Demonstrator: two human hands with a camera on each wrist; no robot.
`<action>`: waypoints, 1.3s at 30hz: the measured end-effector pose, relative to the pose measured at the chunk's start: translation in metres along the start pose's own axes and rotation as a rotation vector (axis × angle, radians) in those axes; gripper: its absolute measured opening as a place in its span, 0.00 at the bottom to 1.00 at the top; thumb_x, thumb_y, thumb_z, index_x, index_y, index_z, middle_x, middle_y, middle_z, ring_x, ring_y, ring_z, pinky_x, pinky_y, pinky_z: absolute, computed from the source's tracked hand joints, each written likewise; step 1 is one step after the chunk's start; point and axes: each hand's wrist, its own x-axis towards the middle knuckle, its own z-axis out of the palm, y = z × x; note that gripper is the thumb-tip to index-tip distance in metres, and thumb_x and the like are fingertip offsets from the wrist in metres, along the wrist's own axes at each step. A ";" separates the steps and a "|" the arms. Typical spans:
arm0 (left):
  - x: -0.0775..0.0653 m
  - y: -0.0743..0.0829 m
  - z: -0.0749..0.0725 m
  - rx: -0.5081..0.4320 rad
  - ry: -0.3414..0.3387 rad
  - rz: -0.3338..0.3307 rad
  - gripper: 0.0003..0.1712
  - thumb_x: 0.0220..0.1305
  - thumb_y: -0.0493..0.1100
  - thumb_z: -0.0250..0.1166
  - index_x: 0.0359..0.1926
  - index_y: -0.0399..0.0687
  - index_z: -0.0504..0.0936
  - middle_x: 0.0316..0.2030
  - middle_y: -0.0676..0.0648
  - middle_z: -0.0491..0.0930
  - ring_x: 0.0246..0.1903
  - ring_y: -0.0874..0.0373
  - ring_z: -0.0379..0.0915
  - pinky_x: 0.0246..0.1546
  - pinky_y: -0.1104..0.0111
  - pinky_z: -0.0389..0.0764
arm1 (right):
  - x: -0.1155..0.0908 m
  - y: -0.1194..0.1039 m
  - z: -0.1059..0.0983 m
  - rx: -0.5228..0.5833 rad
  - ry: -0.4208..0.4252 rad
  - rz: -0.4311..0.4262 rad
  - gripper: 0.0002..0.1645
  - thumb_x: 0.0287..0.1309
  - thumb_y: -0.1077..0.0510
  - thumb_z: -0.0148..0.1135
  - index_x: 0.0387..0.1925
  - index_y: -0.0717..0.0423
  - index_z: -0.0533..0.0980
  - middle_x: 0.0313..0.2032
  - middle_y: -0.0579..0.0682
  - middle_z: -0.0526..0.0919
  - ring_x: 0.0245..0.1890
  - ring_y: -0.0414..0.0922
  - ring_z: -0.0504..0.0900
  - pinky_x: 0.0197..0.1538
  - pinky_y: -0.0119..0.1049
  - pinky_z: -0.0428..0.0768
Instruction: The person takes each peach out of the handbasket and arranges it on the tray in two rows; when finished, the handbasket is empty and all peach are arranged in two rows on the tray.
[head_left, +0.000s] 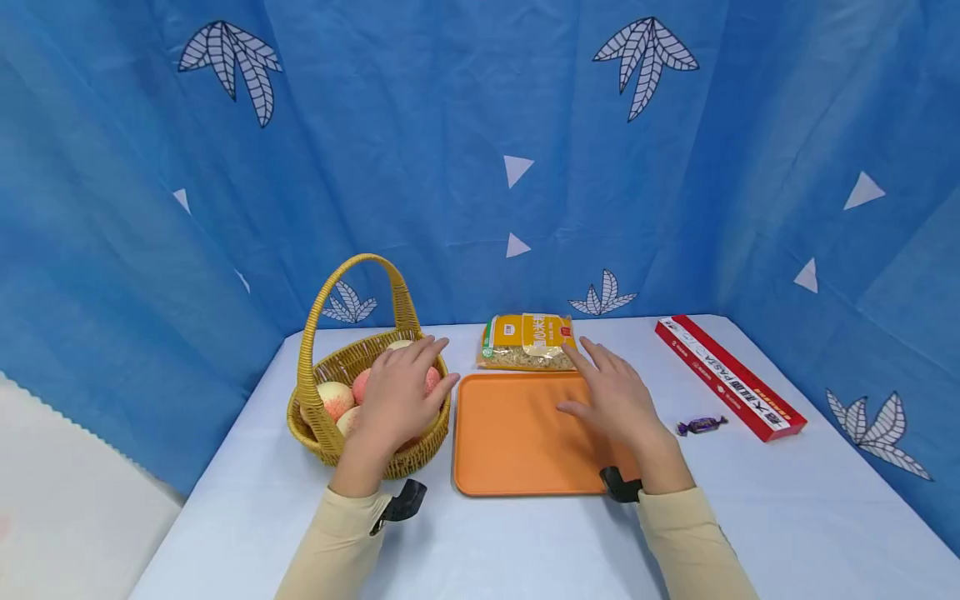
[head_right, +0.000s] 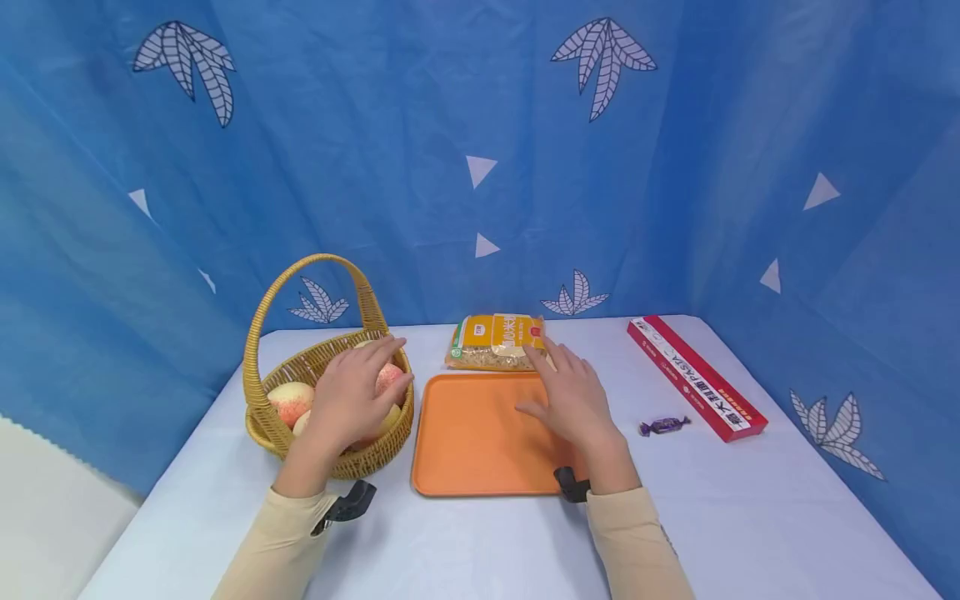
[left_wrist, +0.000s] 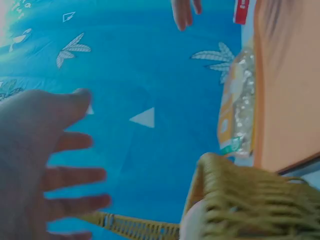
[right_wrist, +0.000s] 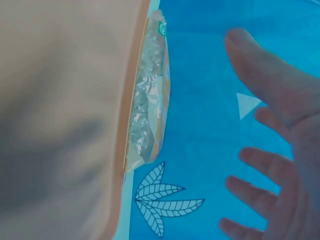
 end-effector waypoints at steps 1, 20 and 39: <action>0.000 -0.001 -0.003 -0.009 0.068 0.012 0.30 0.68 0.60 0.62 0.66 0.55 0.75 0.63 0.46 0.78 0.62 0.46 0.74 0.65 0.45 0.70 | 0.000 -0.001 -0.001 0.020 0.007 0.002 0.57 0.51 0.36 0.74 0.77 0.43 0.57 0.77 0.57 0.55 0.73 0.64 0.61 0.69 0.65 0.65; -0.002 -0.008 -0.041 -0.326 0.697 0.190 0.14 0.66 0.38 0.57 0.48 0.42 0.86 0.44 0.43 0.87 0.43 0.46 0.83 0.46 0.58 0.81 | 0.011 -0.043 0.002 0.330 -0.011 -0.073 0.44 0.59 0.45 0.71 0.74 0.40 0.62 0.75 0.51 0.62 0.72 0.56 0.65 0.65 0.61 0.74; -0.005 -0.026 -0.073 -0.516 0.941 0.199 0.18 0.60 0.34 0.54 0.47 0.33 0.84 0.48 0.36 0.85 0.49 0.40 0.78 0.57 0.62 0.72 | 0.023 -0.116 0.027 0.373 -0.124 -0.297 0.40 0.62 0.42 0.67 0.73 0.38 0.63 0.72 0.46 0.65 0.71 0.51 0.68 0.67 0.54 0.74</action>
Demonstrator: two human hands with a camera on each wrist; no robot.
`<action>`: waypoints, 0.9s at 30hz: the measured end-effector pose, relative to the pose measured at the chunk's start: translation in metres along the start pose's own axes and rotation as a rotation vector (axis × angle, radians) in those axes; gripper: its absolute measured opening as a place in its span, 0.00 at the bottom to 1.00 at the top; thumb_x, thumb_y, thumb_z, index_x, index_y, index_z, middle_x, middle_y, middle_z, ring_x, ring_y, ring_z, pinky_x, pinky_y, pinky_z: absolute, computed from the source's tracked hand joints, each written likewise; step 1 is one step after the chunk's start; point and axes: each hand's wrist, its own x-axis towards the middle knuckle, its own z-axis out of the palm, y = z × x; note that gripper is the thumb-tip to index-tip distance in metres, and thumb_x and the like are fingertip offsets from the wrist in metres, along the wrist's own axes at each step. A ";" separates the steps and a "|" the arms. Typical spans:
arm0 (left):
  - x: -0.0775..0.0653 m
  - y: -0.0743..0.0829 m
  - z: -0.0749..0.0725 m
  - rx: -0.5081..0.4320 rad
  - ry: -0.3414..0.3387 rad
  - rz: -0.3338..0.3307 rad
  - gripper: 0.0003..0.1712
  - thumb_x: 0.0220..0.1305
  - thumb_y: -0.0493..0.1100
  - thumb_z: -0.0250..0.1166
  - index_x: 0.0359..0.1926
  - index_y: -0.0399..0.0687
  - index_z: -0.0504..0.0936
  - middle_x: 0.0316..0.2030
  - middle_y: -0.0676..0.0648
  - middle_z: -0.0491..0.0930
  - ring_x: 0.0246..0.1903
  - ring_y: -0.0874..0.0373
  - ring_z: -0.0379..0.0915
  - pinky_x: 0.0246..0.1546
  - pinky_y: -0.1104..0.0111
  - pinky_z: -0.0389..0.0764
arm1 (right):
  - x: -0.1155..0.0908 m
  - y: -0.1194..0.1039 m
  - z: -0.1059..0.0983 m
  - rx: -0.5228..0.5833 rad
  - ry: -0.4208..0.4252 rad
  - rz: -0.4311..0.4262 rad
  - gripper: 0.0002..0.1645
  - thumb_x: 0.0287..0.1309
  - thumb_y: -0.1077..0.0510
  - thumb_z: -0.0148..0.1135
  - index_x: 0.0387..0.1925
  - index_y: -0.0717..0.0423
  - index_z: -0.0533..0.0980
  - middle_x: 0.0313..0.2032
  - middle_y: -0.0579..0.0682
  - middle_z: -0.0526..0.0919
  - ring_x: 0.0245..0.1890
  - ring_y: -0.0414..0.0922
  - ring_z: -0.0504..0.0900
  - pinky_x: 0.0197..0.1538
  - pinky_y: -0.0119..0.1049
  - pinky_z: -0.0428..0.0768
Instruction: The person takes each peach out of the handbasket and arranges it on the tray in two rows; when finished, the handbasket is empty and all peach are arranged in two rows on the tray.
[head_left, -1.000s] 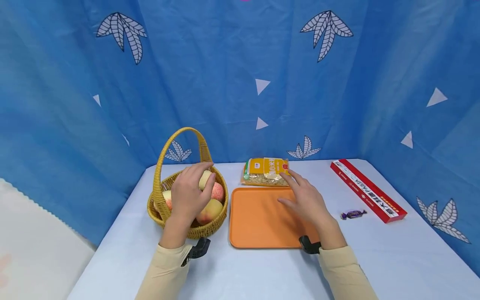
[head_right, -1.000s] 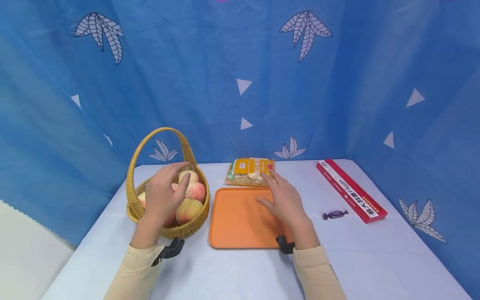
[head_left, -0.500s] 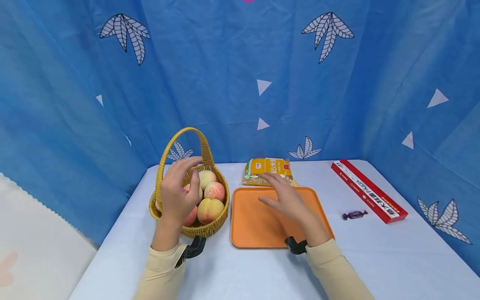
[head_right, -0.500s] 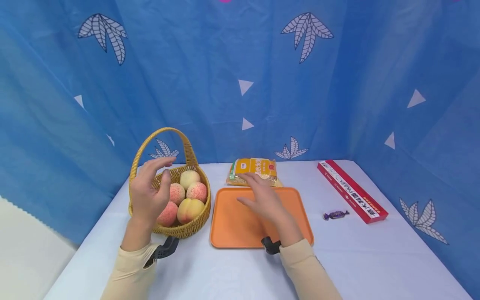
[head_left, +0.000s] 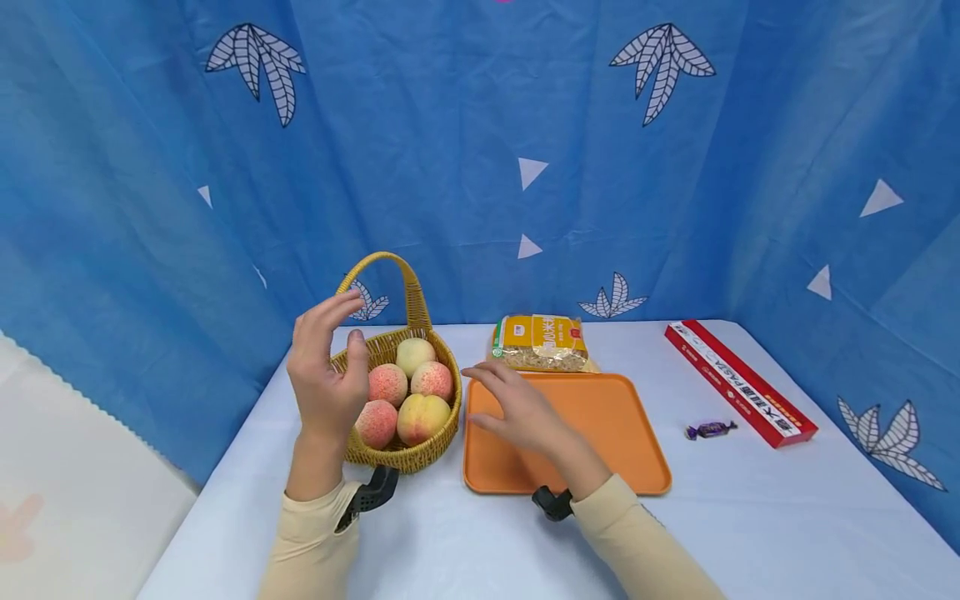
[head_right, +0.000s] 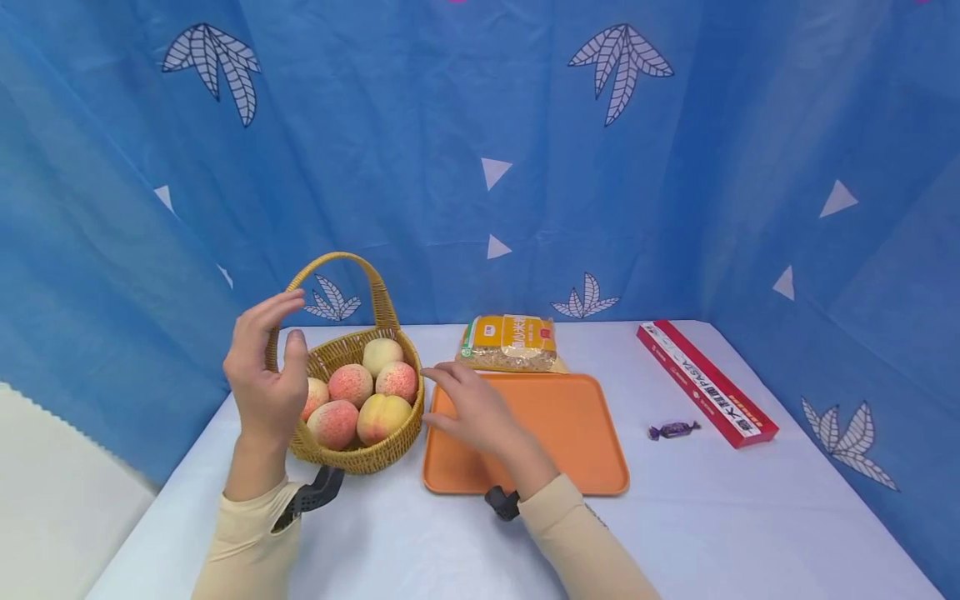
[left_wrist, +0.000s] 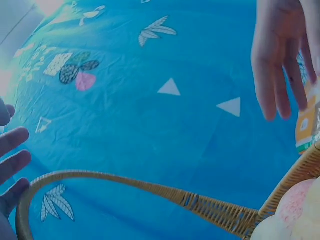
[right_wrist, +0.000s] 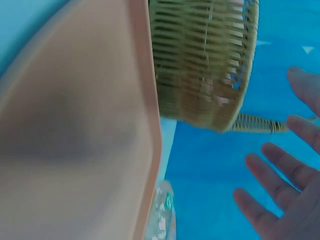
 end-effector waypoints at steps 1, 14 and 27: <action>0.000 -0.002 -0.002 0.005 -0.009 -0.013 0.18 0.61 0.34 0.54 0.48 0.33 0.84 0.50 0.36 0.85 0.51 0.40 0.78 0.59 0.62 0.71 | 0.002 -0.003 0.002 0.011 -0.013 -0.006 0.40 0.62 0.42 0.67 0.73 0.37 0.63 0.72 0.45 0.65 0.71 0.50 0.68 0.67 0.54 0.74; -0.003 -0.029 -0.031 -0.112 -0.178 -0.297 0.20 0.69 0.31 0.55 0.60 0.37 0.79 0.62 0.41 0.78 0.65 0.58 0.70 0.67 0.70 0.69 | 0.025 -0.028 0.025 -0.017 -0.090 -0.108 0.36 0.65 0.41 0.64 0.71 0.39 0.65 0.67 0.46 0.70 0.62 0.48 0.76 0.62 0.47 0.78; -0.012 -0.050 -0.044 -0.144 -0.203 -0.599 0.19 0.78 0.43 0.51 0.63 0.44 0.77 0.60 0.52 0.79 0.60 0.61 0.72 0.57 0.77 0.72 | 0.048 -0.042 0.034 -0.097 -0.198 -0.021 0.37 0.60 0.34 0.65 0.69 0.32 0.68 0.55 0.46 0.74 0.45 0.42 0.77 0.45 0.38 0.78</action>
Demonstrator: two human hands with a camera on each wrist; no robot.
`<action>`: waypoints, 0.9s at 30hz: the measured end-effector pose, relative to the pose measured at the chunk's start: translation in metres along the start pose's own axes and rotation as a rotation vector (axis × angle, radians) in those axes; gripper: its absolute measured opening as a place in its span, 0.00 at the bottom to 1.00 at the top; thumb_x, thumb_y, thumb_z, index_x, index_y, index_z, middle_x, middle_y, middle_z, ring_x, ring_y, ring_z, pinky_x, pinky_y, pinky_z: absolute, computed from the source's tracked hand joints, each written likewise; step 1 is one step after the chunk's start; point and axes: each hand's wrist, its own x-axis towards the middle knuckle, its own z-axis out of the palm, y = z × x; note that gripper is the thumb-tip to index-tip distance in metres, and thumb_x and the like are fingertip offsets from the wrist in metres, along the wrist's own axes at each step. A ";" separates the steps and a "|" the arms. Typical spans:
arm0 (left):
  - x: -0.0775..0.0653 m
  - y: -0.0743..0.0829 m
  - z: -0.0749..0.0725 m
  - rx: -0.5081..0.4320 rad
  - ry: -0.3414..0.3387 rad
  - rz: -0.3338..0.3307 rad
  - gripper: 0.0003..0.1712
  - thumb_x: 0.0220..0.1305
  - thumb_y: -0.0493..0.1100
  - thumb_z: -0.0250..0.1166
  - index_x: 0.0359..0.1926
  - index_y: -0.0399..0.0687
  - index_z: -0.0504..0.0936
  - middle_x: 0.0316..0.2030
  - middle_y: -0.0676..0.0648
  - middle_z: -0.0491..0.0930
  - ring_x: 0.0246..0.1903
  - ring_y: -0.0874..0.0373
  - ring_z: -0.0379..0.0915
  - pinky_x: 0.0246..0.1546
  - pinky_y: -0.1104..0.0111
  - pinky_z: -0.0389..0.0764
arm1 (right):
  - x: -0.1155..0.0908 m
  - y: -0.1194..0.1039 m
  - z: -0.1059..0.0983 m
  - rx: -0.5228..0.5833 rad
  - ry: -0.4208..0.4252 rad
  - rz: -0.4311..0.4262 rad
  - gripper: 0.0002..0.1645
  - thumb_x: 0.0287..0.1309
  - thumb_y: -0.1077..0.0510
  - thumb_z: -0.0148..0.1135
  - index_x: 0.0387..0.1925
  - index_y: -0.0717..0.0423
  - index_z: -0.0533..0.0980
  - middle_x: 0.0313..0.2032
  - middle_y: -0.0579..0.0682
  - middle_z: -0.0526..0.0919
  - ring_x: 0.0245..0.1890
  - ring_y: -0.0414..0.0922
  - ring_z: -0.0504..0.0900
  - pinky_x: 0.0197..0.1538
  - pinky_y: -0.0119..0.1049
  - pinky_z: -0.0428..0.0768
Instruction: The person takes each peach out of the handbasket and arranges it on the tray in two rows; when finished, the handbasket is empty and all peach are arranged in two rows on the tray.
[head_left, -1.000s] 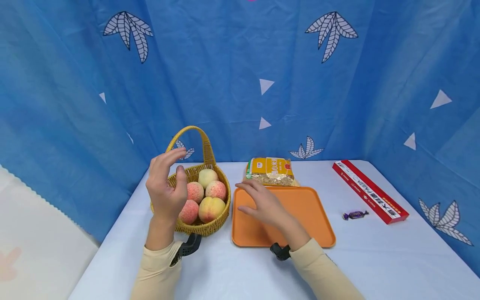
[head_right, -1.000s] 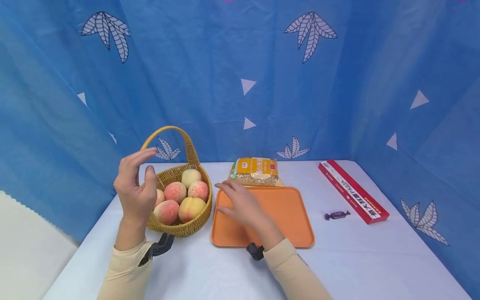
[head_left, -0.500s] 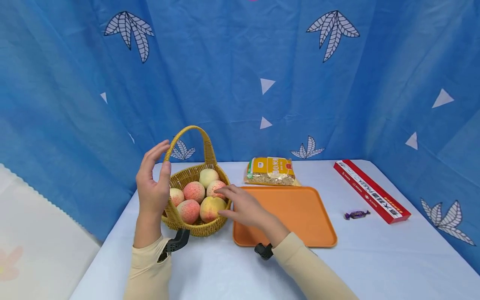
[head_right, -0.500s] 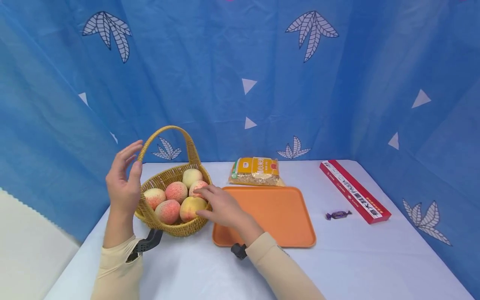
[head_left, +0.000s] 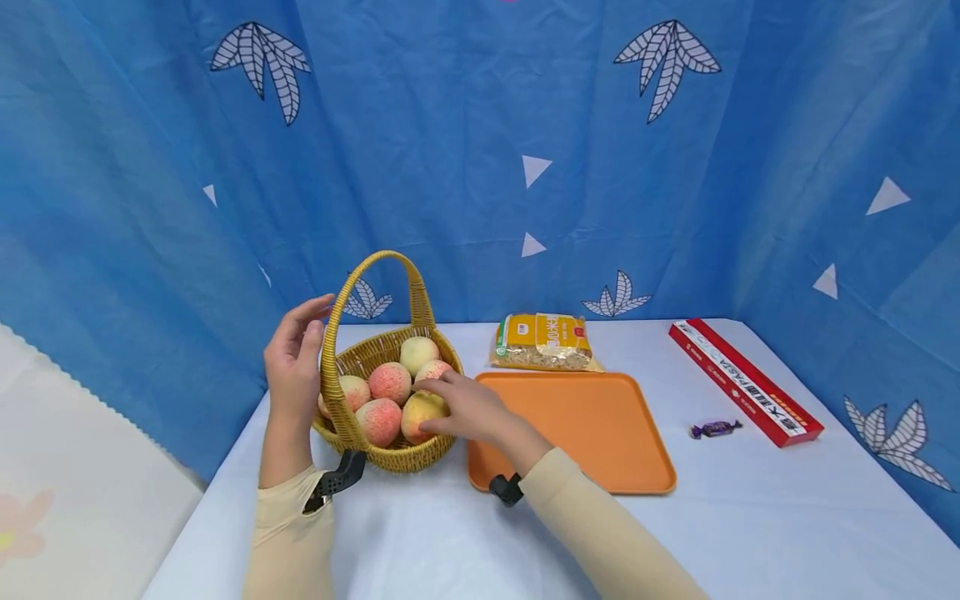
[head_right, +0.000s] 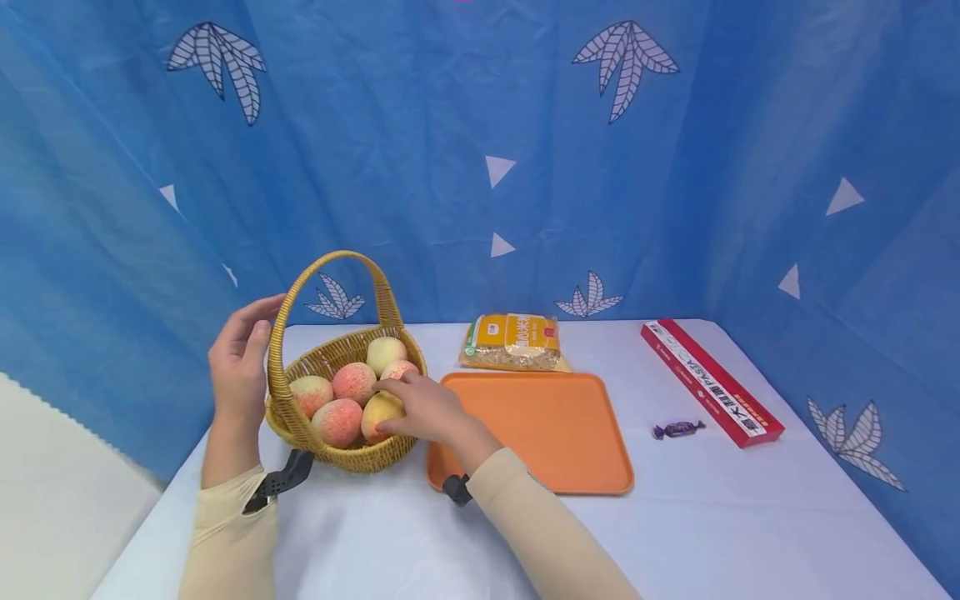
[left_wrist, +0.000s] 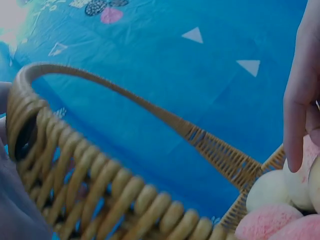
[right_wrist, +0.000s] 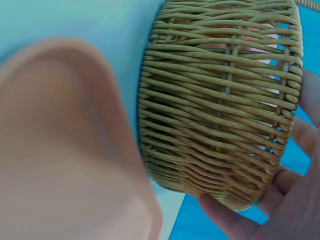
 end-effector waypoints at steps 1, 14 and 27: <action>0.000 -0.002 -0.002 0.021 -0.002 -0.028 0.20 0.78 0.45 0.50 0.63 0.46 0.77 0.60 0.53 0.79 0.60 0.63 0.72 0.58 0.77 0.72 | 0.002 -0.001 -0.001 -0.006 -0.013 0.008 0.38 0.59 0.34 0.66 0.69 0.32 0.68 0.54 0.46 0.74 0.44 0.41 0.76 0.44 0.37 0.78; 0.003 -0.039 -0.022 -0.008 -0.031 -0.397 0.26 0.77 0.56 0.50 0.68 0.51 0.72 0.66 0.51 0.74 0.66 0.60 0.67 0.73 0.53 0.63 | 0.020 -0.010 -0.003 -0.107 -0.110 0.054 0.43 0.51 0.31 0.71 0.68 0.33 0.71 0.53 0.48 0.75 0.41 0.39 0.73 0.38 0.34 0.75; -0.008 -0.083 -0.039 -0.234 -0.113 -0.611 0.33 0.74 0.61 0.51 0.74 0.55 0.64 0.72 0.52 0.65 0.75 0.53 0.53 0.77 0.46 0.49 | 0.013 -0.004 0.001 -0.051 -0.082 0.054 0.41 0.52 0.38 0.71 0.68 0.37 0.71 0.58 0.51 0.73 0.43 0.42 0.76 0.43 0.38 0.77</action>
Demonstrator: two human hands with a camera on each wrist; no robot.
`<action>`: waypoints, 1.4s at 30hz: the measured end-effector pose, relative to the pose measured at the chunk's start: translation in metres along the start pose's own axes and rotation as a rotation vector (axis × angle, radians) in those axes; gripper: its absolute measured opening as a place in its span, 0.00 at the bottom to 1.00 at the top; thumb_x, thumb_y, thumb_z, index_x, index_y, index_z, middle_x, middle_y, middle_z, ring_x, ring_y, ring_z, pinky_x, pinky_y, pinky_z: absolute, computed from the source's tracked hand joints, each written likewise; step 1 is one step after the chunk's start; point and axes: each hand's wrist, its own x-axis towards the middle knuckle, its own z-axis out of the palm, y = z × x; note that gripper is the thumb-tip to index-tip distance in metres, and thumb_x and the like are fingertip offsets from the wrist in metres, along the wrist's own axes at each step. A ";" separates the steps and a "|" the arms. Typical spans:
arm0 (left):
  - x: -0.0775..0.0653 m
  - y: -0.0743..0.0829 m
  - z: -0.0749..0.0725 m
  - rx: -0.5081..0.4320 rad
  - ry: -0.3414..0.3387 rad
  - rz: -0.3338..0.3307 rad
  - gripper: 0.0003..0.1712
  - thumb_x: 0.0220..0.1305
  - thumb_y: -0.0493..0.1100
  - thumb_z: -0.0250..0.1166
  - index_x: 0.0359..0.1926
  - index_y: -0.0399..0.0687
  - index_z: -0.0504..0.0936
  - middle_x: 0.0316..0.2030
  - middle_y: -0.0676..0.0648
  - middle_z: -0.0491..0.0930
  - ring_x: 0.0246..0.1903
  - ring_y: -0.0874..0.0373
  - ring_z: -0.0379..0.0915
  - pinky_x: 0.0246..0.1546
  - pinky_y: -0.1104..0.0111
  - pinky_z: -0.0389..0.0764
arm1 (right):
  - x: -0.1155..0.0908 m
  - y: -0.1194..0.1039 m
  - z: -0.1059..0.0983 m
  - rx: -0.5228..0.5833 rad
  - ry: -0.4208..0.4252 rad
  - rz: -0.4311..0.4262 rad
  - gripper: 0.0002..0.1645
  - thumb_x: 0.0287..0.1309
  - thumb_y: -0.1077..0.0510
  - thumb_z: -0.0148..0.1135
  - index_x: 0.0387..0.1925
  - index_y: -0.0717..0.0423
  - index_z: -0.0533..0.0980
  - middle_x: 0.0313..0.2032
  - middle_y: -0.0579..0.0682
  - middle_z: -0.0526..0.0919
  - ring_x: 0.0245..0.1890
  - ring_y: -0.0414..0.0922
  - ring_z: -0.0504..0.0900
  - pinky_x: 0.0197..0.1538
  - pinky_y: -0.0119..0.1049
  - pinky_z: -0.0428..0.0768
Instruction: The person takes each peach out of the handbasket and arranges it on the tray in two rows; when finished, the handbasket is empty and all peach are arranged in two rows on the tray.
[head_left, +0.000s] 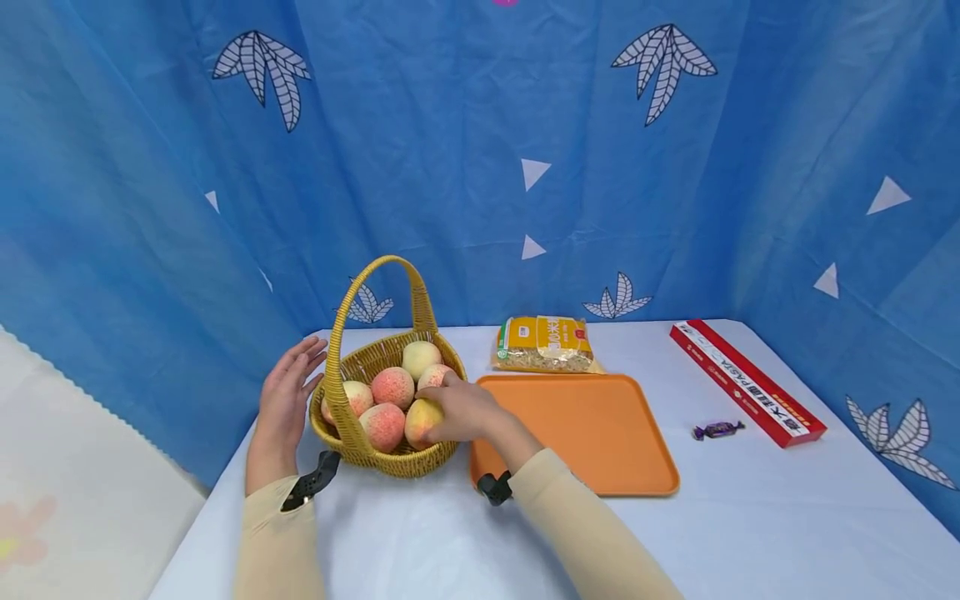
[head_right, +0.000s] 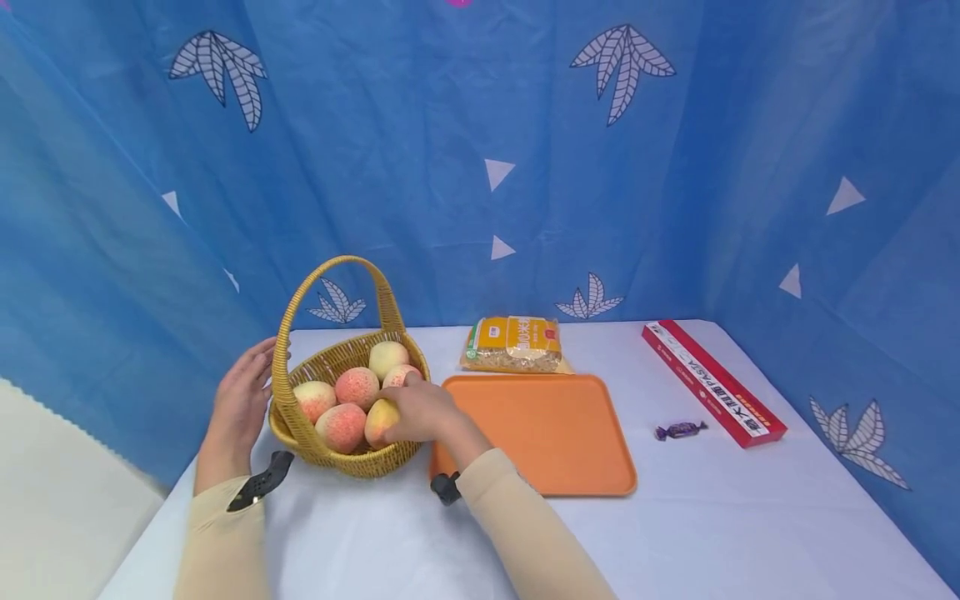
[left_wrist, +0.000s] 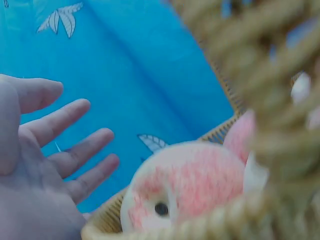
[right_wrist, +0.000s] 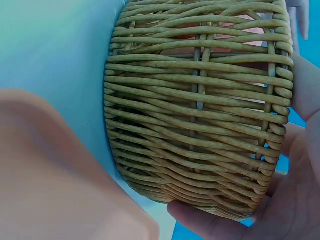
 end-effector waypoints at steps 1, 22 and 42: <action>0.000 -0.003 -0.001 0.017 -0.015 -0.023 0.34 0.74 0.62 0.51 0.75 0.56 0.63 0.74 0.51 0.63 0.76 0.52 0.51 0.77 0.46 0.48 | -0.001 0.000 0.001 0.003 0.002 0.002 0.41 0.52 0.38 0.71 0.68 0.37 0.71 0.58 0.51 0.73 0.42 0.42 0.76 0.43 0.38 0.77; 0.013 -0.037 -0.003 0.099 -0.117 -0.309 0.35 0.76 0.63 0.46 0.78 0.64 0.54 0.77 0.48 0.53 0.73 0.56 0.52 0.77 0.57 0.55 | -0.007 -0.006 -0.004 -0.001 -0.029 0.020 0.44 0.47 0.33 0.75 0.65 0.37 0.73 0.57 0.52 0.73 0.46 0.45 0.78 0.47 0.40 0.79; 0.011 -0.044 0.000 0.029 -0.101 -0.312 0.27 0.79 0.54 0.44 0.76 0.68 0.60 0.79 0.55 0.50 0.79 0.56 0.42 0.79 0.58 0.48 | -0.016 0.009 0.005 0.111 0.074 -0.020 0.41 0.49 0.39 0.74 0.66 0.36 0.73 0.61 0.49 0.73 0.47 0.44 0.78 0.49 0.40 0.79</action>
